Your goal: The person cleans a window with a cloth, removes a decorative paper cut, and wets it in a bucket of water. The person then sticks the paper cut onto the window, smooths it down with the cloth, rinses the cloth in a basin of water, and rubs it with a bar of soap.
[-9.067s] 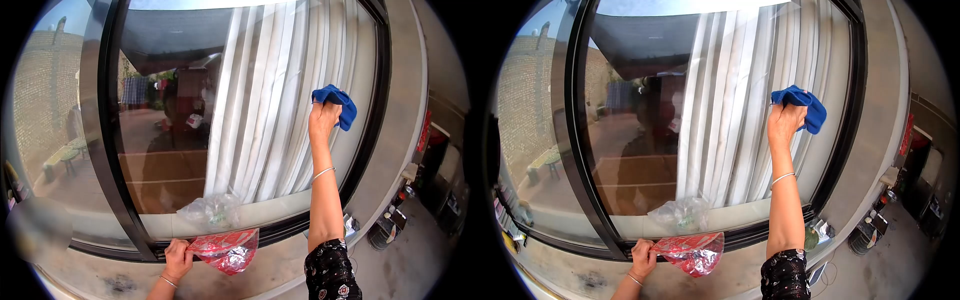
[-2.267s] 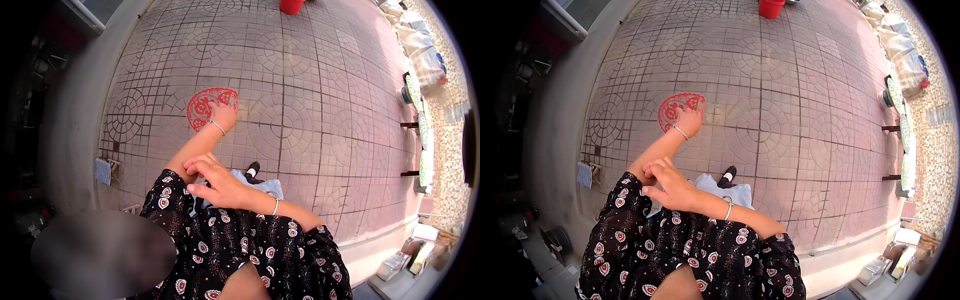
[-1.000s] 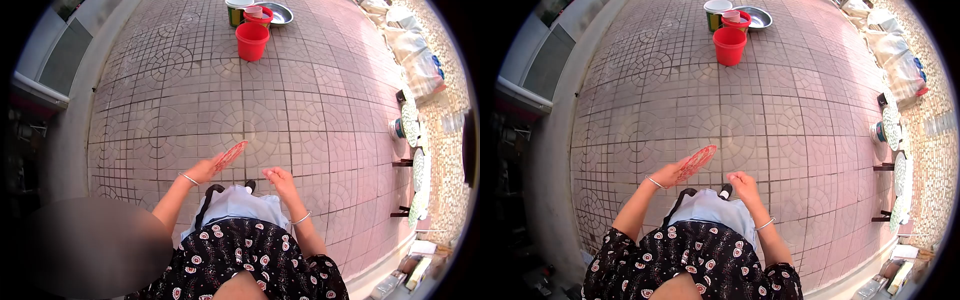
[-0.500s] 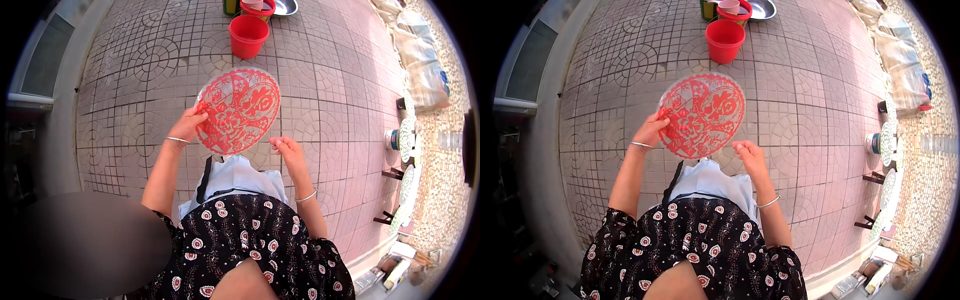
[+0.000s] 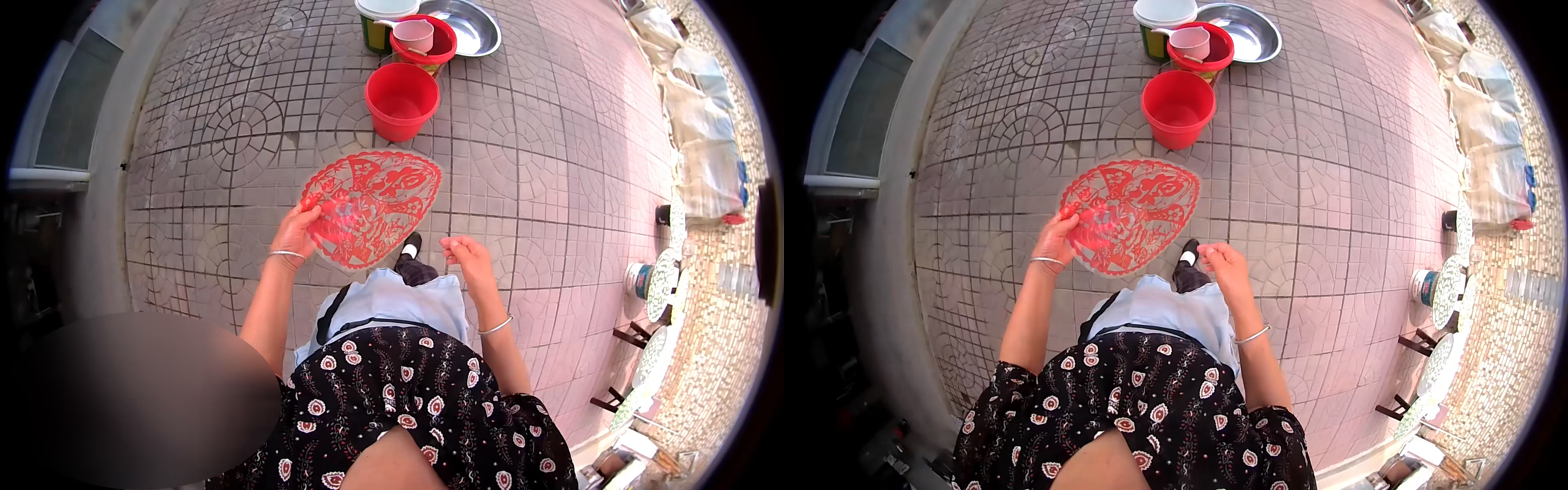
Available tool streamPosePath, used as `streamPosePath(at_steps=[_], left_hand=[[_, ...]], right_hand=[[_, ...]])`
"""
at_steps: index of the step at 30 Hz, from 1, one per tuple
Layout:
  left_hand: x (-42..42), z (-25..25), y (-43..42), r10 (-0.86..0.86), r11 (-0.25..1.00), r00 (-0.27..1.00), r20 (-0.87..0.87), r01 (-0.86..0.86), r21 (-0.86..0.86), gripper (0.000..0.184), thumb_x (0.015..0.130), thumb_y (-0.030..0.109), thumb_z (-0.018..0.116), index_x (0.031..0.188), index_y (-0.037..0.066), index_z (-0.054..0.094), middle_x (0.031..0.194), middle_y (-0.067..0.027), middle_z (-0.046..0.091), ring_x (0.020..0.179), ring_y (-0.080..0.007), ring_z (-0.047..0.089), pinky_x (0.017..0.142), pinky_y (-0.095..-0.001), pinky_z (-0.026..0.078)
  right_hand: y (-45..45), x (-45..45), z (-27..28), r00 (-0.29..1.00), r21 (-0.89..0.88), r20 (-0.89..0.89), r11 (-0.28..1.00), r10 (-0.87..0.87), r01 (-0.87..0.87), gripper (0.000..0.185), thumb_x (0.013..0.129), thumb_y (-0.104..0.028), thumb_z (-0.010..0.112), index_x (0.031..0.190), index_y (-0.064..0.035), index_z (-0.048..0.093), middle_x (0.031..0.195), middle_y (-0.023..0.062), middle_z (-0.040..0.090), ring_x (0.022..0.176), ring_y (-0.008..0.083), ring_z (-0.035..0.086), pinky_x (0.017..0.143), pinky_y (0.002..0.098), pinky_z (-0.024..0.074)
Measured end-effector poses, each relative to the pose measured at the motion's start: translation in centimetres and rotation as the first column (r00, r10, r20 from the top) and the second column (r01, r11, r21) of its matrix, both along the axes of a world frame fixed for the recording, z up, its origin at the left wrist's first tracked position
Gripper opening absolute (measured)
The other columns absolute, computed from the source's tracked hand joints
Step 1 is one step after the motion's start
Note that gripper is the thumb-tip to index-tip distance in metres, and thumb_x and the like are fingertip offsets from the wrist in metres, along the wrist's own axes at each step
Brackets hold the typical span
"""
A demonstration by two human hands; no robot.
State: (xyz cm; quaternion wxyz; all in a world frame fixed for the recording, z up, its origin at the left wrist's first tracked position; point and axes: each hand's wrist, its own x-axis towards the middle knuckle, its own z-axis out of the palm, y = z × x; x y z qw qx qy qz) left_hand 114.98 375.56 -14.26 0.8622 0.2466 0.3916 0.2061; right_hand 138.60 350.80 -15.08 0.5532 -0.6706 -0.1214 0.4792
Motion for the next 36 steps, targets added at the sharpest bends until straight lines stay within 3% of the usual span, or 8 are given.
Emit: streamPosePath(at_steps=[2, 8, 11, 17, 25, 28, 31, 36], left_hand=[[3.3, 0.6, 1.1, 0.064, 0.998, 0.998, 0.020, -0.063, -0.012, 0.032, 0.092, 0.006, 0.054, 0.123, 0.004, 0.052, 0.111, -0.0076, 0.062, 0.105, -0.0193, 0.060, 0.093, -0.0387, 0.049], [9.4, -1.4, 5.6, 0.193, 0.980, 0.981, 0.004, -0.193, -0.047, 0.031, 0.092, 0.006, 0.054, 0.123, 0.006, 0.053, 0.115, -0.0085, 0.061, 0.104, -0.0206, 0.060, 0.092, -0.0412, 0.050], [11.6, -3.1, 9.0, 0.247, 0.963, 0.968, -0.051, -0.251, -0.103, 0.032, 0.091, 0.004, 0.054, 0.123, 0.005, 0.053, 0.122, -0.0112, 0.058, 0.113, -0.0264, 0.056, 0.097, -0.0461, 0.047], [17.8, -3.2, 17.4, 0.267, 0.952, 0.959, 0.092, -0.247, -0.183, 0.033, 0.092, 0.003, 0.050, 0.125, 0.004, 0.050, 0.124, -0.0177, 0.056, 0.116, -0.0309, 0.055, 0.100, -0.0502, 0.046], [21.7, -7.3, 24.6, 0.339, 0.922, 0.940, -0.028, -0.338, -0.188, 0.034, 0.091, 0.002, 0.051, 0.125, 0.003, 0.050, 0.123, -0.0139, 0.057, 0.112, -0.0266, 0.058, 0.096, -0.0470, 0.048], [23.8, -7.8, 25.2, 0.396, 0.900, 0.917, -0.044, -0.397, -0.182, 0.036, 0.091, 0.003, 0.052, 0.127, 0.003, 0.049, 0.123, -0.0132, 0.057, 0.112, -0.0260, 0.058, 0.096, -0.0459, 0.048], [25.4, -10.3, 25.1, 0.453, 0.870, 0.888, -0.083, -0.461, -0.178, 0.038, 0.091, 0.003, 0.051, 0.129, 0.002, 0.048, 0.123, -0.0134, 0.057, 0.113, -0.0265, 0.057, 0.097, -0.0458, 0.048], [30.1, -15.3, 24.8, 0.544, 0.794, 0.816, -0.193, -0.576, -0.197, 0.043, 0.091, 0.003, 0.050, 0.134, 0.002, 0.045, 0.126, -0.0129, 0.056, 0.117, -0.0275, 0.054, 0.101, -0.0476, 0.044]], right_hand=[[3.7, 4.7, 0.4, 0.999, -0.011, 0.013, 0.999, 0.037, -0.037, 0.022, 0.094, -0.016, 0.052, 0.101, -0.0007, 0.065, 0.094, 0.0034, 0.066, 0.080, 0.0095, 0.058, 0.071, 0.0245, 0.0480], [14.2, 14.8, -1.2, 0.990, -0.064, 0.087, 0.993, 0.109, -0.104, 0.021, 0.095, -0.016, 0.052, 0.101, -0.0011, 0.064, 0.093, 0.0027, 0.065, 0.079, 0.0099, 0.060, 0.070, 0.0245, 0.0495], [19.4, 17.9, -2.5, 0.981, -0.064, 0.091, 0.984, 0.170, -0.164, 0.023, 0.095, -0.017, 0.051, 0.104, 0.0001, 0.062, 0.097, 0.0044, 0.065, 0.082, 0.0107, 0.060, 0.072, 0.0243, 0.0499], [26.1, 21.7, -4.2, 0.957, -0.178, 0.070, 0.948, 0.280, -0.264, 0.022, 0.094, -0.017, 0.052, 0.103, -0.0003, 0.063, 0.095, 0.0037, 0.065, 0.084, 0.0104, 0.061, 0.072, 0.0242, 0.0497], [35.6, 29.0, -8.0, 0.980, -0.231, 0.024, 0.955, 0.198, -0.188, 0.022, 0.094, -0.017, 0.052, 0.105, -0.0011, 0.063, 0.096, 0.0028, 0.065, 0.084, 0.0099, 0.061, 0.074, 0.0241, 0.0493], [38.6, 32.2, -11.1, 0.989, -0.250, 0.059, 0.961, 0.139, -0.120, 0.026, 0.094, -0.018, 0.052, 0.109, 0.0007, 0.061, 0.094, 0.0039, 0.064, 0.086, 0.0100, 0.060, 0.075, 0.0243, 0.0484], [42.1, 37.9, -16.8, 0.963, -0.200, 0.196, 0.969, 0.185, -0.146, 0.030, 0.093, -0.020, 0.052, 0.112, 0.0027, 0.060, 0.094, 0.0044, 0.063, 0.088, 0.0109, 0.059, 0.079, 0.0255, 0.0478], [50.6, 48.2, -28.2, 0.803, -0.221, 0.534, 0.960, 0.264, -0.169, 0.041, 0.092, -0.026, 0.053, 0.121, 0.0036, 0.055, 0.108, 0.0192, 0.063, 0.100, 0.0272, 0.061, 0.089, 0.0361, 0.0462]])
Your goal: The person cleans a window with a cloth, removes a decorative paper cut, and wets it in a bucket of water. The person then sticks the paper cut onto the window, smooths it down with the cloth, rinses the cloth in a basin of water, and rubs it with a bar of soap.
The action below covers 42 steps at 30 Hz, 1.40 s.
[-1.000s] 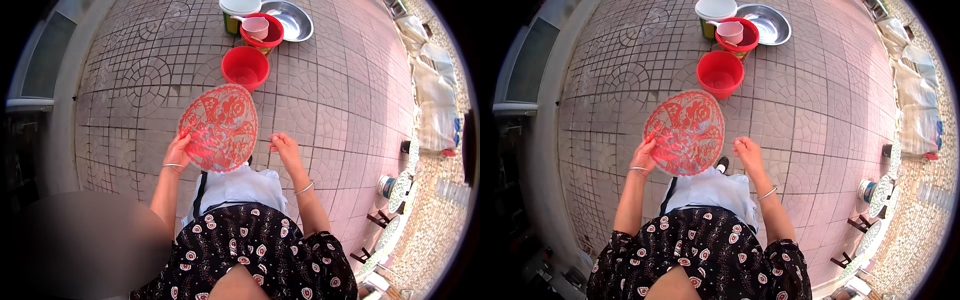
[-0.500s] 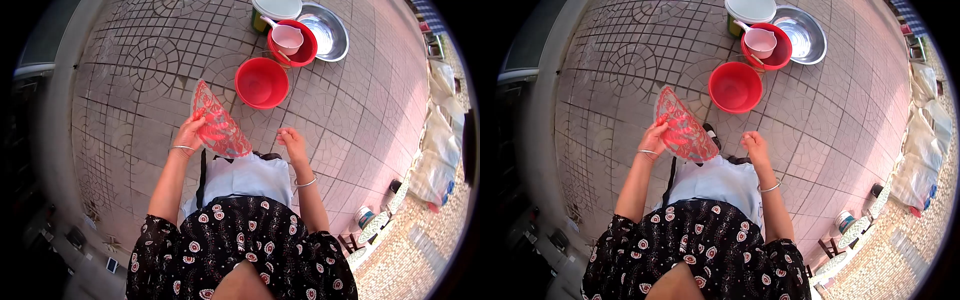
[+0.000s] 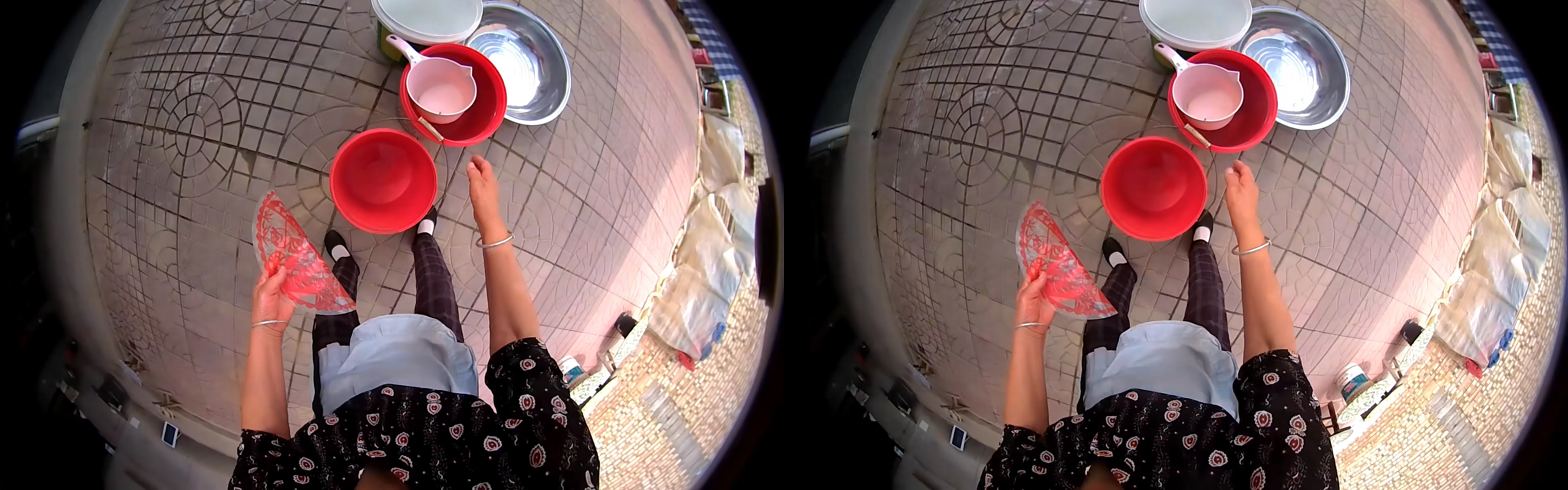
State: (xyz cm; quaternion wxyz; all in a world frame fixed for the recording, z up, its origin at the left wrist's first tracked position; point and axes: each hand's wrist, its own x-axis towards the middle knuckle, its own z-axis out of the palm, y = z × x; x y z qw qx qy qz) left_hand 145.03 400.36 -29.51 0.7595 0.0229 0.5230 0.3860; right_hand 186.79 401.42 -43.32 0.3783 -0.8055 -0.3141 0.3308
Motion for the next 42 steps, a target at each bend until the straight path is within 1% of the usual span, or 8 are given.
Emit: streamPosePath(at_steps=[13, 16, 17, 21, 26, 31, 35, 42], left_hand=[[6.9, -9.2, 2.7, 0.071, 0.993, 0.995, 0.064, -0.065, -0.095, 0.041, 0.093, 0.006, 0.049, 0.134, 0.004, 0.046, 0.135, -0.0144, 0.050, 0.123, -0.0296, 0.050, 0.103, -0.0475, 0.041], [6.9, -10.6, 3.0, 0.088, 0.992, 0.987, 0.135, -0.075, -0.097, 0.042, 0.094, 0.007, 0.049, 0.136, 0.004, 0.044, 0.136, -0.0147, 0.049, 0.123, -0.0295, 0.049, 0.104, -0.0470, 0.040], [7.1, -11.0, 3.0, 0.094, 0.991, 0.989, 0.111, -0.083, -0.101, 0.042, 0.094, 0.007, 0.049, 0.136, 0.004, 0.044, 0.136, -0.0146, 0.049, 0.123, -0.0292, 0.049, 0.104, -0.0467, 0.040], [8.5, -12.0, 3.7, 0.097, 0.991, 0.994, 0.052, -0.091, -0.100, 0.047, 0.097, 0.013, 0.048, 0.142, 0.004, 0.037, 0.137, -0.0133, 0.047, 0.124, -0.0265, 0.049, 0.103, -0.0442, 0.040], [11.3, -11.3, 4.9, 0.106, 0.988, 0.983, 0.153, -0.087, -0.127, 0.043, 0.097, 0.016, 0.049, 0.137, 0.003, 0.041, 0.135, -0.0108, 0.049, 0.124, -0.0238, 0.048, 0.105, -0.0416, 0.037], [11.2, -8.2, 5.1, -0.013, 0.993, 0.995, 0.100, 0.025, -0.118, 0.040, 0.096, 0.016, 0.050, 0.133, 0.000, 0.045, 0.130, -0.0100, 0.053, 0.121, -0.0223, 0.050, 0.103, -0.0393, 0.040], [9.5, -7.9, 3.8, -0.170, 0.981, 0.985, 0.006, 0.170, -0.093, 0.039, 0.095, 0.014, 0.050, 0.130, -0.003, 0.047, 0.128, -0.0116, 0.054, 0.118, -0.0213, 0.052, 0.101, -0.0356, 0.041], [9.9, -4.6, 4.3, -0.324, 0.944, 0.941, 0.095, 0.328, -0.030, 0.044, 0.095, 0.010, 0.045, 0.135, -0.008, 0.040, 0.136, -0.0193, 0.047, 0.129, -0.0338, 0.044, 0.102, -0.0462, 0.043]], right_hand=[[12.2, 13.6, -19.7, 0.486, -0.226, 0.796, 0.923, 0.360, -0.312, 0.042, 0.085, -0.021, 0.061, 0.119, 0.0040, 0.055, 0.113, 0.0274, 0.060, 0.108, 0.0411, 0.056, 0.095, 0.0458, 0.0428], [12.8, 13.0, -21.3, 0.739, -0.289, 0.353, 0.818, 0.573, -0.497, 0.033, 0.088, -0.021, 0.056, 0.112, 0.0010, 0.062, 0.085, 0.0194, 0.068, 0.078, 0.0332, 0.066, 0.069, 0.0413, 0.0513], [12.8, 13.2, -20.6, 0.964, -0.407, -0.167, 0.876, 0.205, -0.257, 0.027, 0.089, -0.020, 0.054, 0.103, 0.0010, 0.064, 0.078, 0.0107, 0.066, 0.067, 0.0203, 0.063, 0.054, 0.0319, 0.0473], [10.9, 6.6, -9.9, 0.777, -0.255, -0.622, 0.963, -0.093, -0.089, 0.015, 0.090, -0.016, 0.051, 0.081, -0.0064, 0.057, 0.067, 0.0004, 0.056, 0.053, 0.0070, 0.048, 0.044, 0.0213, 0.0351], [5.5, -10.1, 1.6, 0.368, -0.048, -0.926, 0.935, 0.091, -0.351, 0.015, 0.094, -0.013, 0.053, 0.100, -0.0011, 0.059, 0.091, 0.0051, 0.062, 0.078, 0.0116, 0.060, 0.068, 0.0250, 0.0499], [4.2, -14.3, 2.5, 0.816, 0.078, -0.420, 0.911, 0.397, -0.404, 0.028, 0.092, -0.010, 0.054, 0.117, 0.0025, 0.055, 0.111, 0.0173, 0.061, 0.102, 0.0303, 0.059, 0.089, 0.0374, 0.0473], [3.1, -17.1, 5.7, 0.726, 0.312, -0.279, 0.774, 0.629, -0.551, 0.036, 0.093, -0.020, 0.053, 0.122, 0.0010, 0.053, 0.124, 0.0220, 0.054, 0.114, 0.0379, 0.051, 0.099, 0.0431, 0.0378], [3.9, -10.8, -3.2, 0.898, 0.012, -0.022, 0.898, 0.440, -0.440, 0.040, 0.094, -0.024, 0.053, 0.121, 0.0057, 0.054, 0.122, 0.0251, 0.057, 0.116, 0.0379, 0.053, 0.098, 0.0424, 0.0412]])
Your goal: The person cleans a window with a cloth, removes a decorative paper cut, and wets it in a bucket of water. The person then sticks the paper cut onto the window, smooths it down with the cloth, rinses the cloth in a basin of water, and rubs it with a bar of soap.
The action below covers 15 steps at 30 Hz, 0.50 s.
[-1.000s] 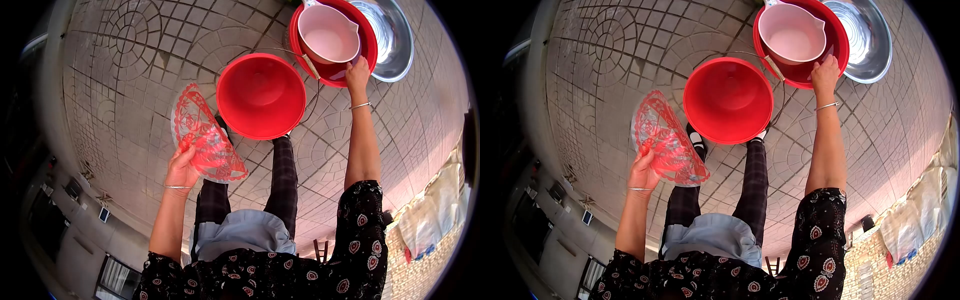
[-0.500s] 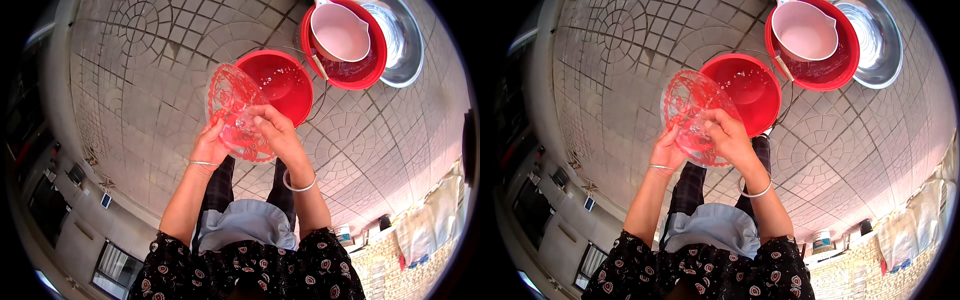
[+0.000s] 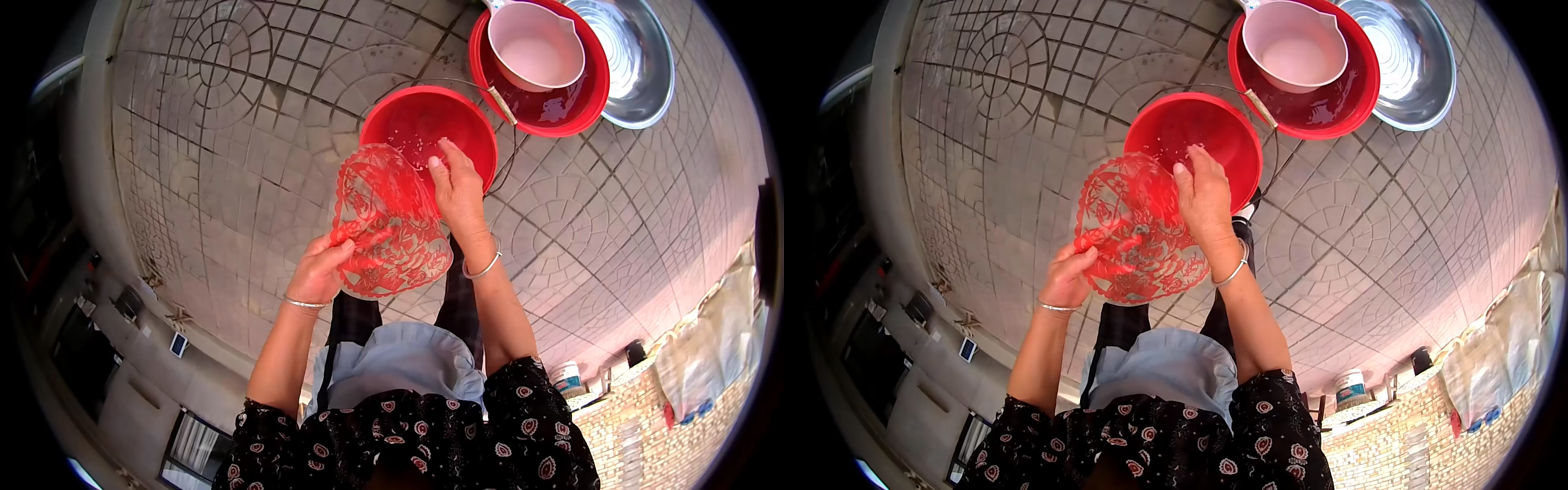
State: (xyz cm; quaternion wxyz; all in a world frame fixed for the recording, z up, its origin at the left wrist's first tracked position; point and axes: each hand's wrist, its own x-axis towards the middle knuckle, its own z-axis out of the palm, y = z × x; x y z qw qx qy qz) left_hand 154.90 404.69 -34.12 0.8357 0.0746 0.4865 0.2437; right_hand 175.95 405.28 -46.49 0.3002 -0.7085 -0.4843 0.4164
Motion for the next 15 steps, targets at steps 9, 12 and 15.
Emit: streamPosePath(at_steps=[9, 12, 15], left_hand=[[-1.2, -2.4, -1.3, 0.124, 0.992, 0.992, -0.028, -0.123, 0.020, 0.043, 0.095, 0.009, 0.044, 0.134, -0.009, 0.041, 0.140, -0.0223, 0.041, 0.127, -0.0447, 0.042, 0.097, -0.0540, 0.047], [-1.0, -3.2, -1.5, 0.191, 0.982, 0.981, -0.024, -0.191, -0.008, 0.041, 0.092, 0.008, 0.048, 0.131, -0.005, 0.046, 0.136, -0.0191, 0.047, 0.123, -0.0381, 0.048, 0.100, -0.0542, 0.043], [-0.8, -3.5, -1.4, 0.266, 0.964, 0.963, -0.050, -0.266, -0.003, 0.040, 0.092, 0.009, 0.049, 0.129, -0.004, 0.048, 0.133, -0.0175, 0.051, 0.122, -0.0342, 0.050, 0.103, -0.0531, 0.039]], right_hand=[[8.2, 23.8, -12.8, 0.700, 0.209, 0.703, 0.977, -0.126, -0.034, 0.052, 0.088, -0.018, 0.059, 0.133, 0.0029, 0.041, 0.135, 0.0291, 0.044, 0.127, 0.0400, 0.042, 0.103, 0.0476, 0.0351], [11.3, 25.5, -16.7, 0.683, -0.062, 0.727, 0.997, 0.075, -0.044, 0.044, 0.088, -0.024, 0.058, 0.125, -0.0009, 0.053, 0.121, 0.0265, 0.056, 0.115, 0.0385, 0.053, 0.096, 0.0444, 0.0418], [11.6, 24.2, -17.2, 0.843, -0.242, 0.532, 0.968, 0.074, 0.068, 0.036, 0.088, -0.029, 0.055, 0.116, -0.0071, 0.063, 0.103, 0.0232, 0.065, 0.098, 0.0383, 0.062, 0.087, 0.0406, 0.0477]])
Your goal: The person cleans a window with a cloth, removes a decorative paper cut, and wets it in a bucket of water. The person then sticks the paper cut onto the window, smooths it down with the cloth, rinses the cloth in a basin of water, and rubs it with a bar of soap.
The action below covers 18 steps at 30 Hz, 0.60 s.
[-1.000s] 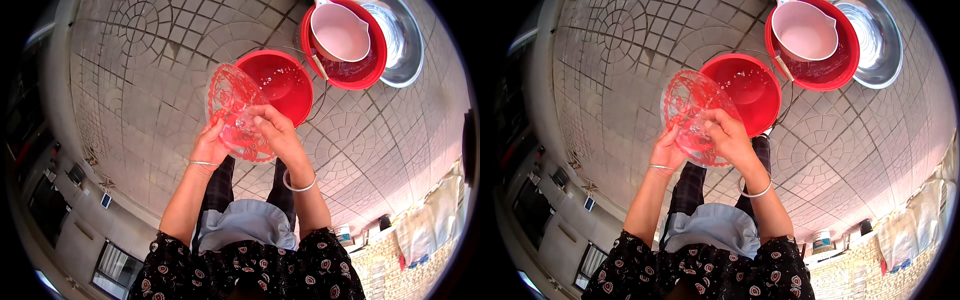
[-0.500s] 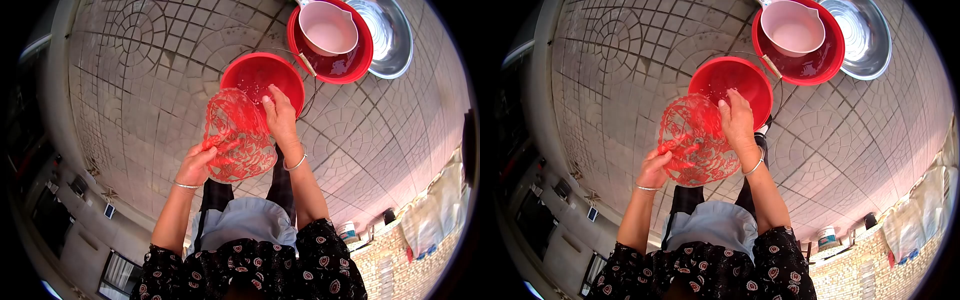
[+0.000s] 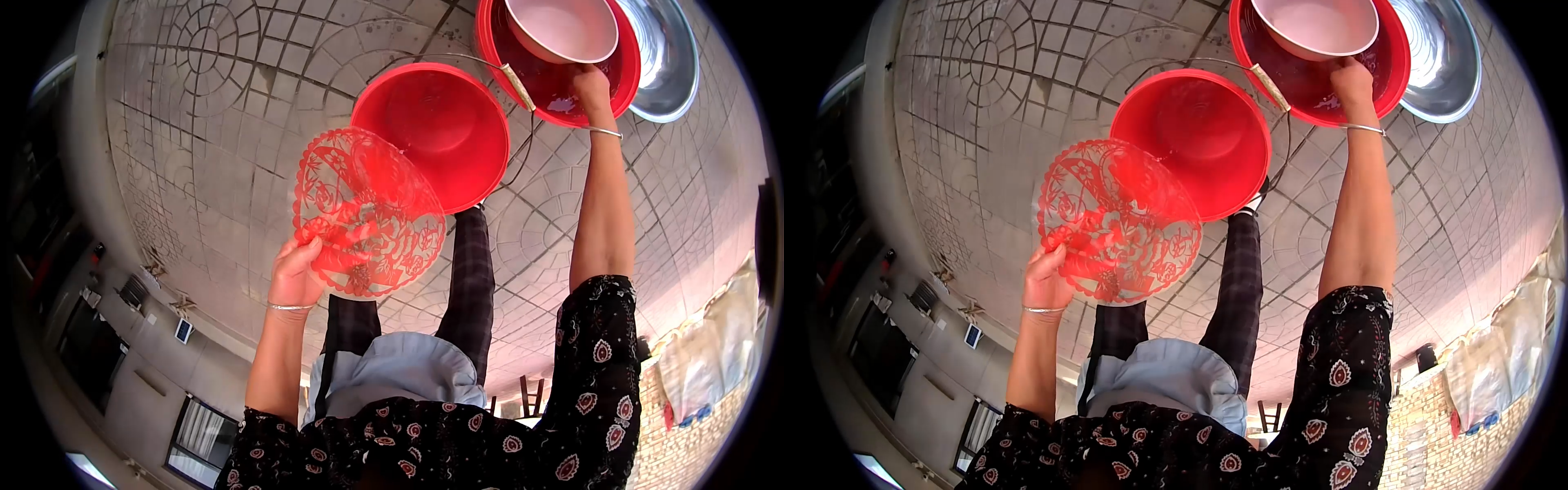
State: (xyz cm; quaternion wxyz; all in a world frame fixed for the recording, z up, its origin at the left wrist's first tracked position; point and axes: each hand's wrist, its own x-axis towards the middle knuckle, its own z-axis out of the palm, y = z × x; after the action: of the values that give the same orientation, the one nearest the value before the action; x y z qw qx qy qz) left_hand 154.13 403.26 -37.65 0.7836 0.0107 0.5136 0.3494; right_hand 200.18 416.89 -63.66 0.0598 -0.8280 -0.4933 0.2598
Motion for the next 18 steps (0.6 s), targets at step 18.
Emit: streamPosePath(at_steps=[18], left_hand=[[0.3, 0.3, 2.0, 0.206, 0.970, 0.952, 0.227, -0.230, 0.082, 0.047, 0.098, 0.020, 0.042, 0.139, -0.003, 0.037, 0.145, -0.0199, 0.037, 0.133, -0.0395, 0.034, 0.109, -0.0557, 0.028]], right_hand=[[-12.9, -20.8, 22.8, 0.011, -0.239, -0.967, 0.918, -0.256, 0.317, 0.028, 0.097, -0.016, 0.051, 0.117, 0.0024, 0.057, 0.112, 0.0104, 0.064, 0.102, 0.0158, 0.060, 0.090, 0.0288, 0.0457]])
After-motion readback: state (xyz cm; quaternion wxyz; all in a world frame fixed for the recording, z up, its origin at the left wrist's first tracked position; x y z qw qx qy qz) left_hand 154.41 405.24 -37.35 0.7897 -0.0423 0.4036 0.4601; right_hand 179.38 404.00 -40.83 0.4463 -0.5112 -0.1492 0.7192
